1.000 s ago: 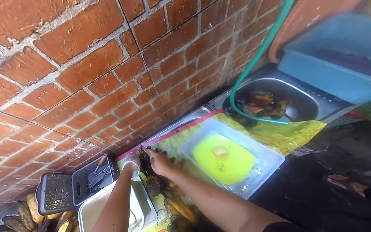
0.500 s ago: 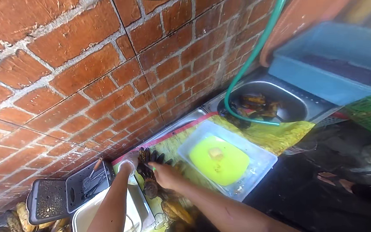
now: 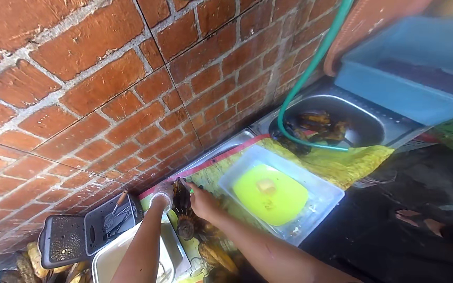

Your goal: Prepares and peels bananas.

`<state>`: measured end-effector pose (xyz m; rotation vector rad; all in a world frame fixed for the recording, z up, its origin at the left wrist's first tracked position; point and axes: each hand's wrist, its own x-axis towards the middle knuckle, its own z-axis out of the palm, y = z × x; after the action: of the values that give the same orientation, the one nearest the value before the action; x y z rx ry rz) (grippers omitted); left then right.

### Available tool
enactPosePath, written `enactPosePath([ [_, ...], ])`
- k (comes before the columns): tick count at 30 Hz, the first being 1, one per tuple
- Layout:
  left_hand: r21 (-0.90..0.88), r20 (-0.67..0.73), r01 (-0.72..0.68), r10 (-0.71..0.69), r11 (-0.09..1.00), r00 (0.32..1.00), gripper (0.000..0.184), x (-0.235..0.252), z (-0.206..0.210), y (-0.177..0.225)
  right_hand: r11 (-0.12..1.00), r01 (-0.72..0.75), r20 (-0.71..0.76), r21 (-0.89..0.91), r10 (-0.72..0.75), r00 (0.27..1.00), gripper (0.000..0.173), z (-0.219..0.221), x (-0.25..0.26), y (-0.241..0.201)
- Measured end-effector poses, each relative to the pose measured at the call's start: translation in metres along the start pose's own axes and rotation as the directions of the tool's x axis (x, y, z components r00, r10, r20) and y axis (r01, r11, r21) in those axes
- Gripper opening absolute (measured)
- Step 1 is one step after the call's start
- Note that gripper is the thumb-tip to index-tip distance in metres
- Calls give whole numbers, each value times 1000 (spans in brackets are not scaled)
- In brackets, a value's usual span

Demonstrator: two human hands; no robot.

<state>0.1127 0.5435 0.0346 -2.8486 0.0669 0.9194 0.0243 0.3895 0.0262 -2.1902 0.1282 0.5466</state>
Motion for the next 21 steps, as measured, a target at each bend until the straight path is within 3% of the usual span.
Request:
enactPosePath([
  [10,37,-16,-5,6,999,1000,38,3,13,-8,998,63,111,-11,-61,992,50,2,1,0],
  [13,-181,-61,14,-25,983,998,37,2,15,-10,997,81,170,-17,-77,983,51,3,-7,1],
  [15,-435,-102,58,-114,898,988,36,5,21,-12,994,105,232,-43,-93,968,52,7,-15,4],
  [16,-480,-105,74,-141,874,984,37,5,22,-12,991,123,277,-56,-103,955,52,6,-18,6],
  [19,-401,-108,122,-179,908,978,36,7,21,-7,980,196,430,-33,-164,888,47,2,-25,20],
  [21,-329,-110,145,-191,933,975,34,5,19,-3,987,159,410,33,-159,898,47,-1,-29,32],
])
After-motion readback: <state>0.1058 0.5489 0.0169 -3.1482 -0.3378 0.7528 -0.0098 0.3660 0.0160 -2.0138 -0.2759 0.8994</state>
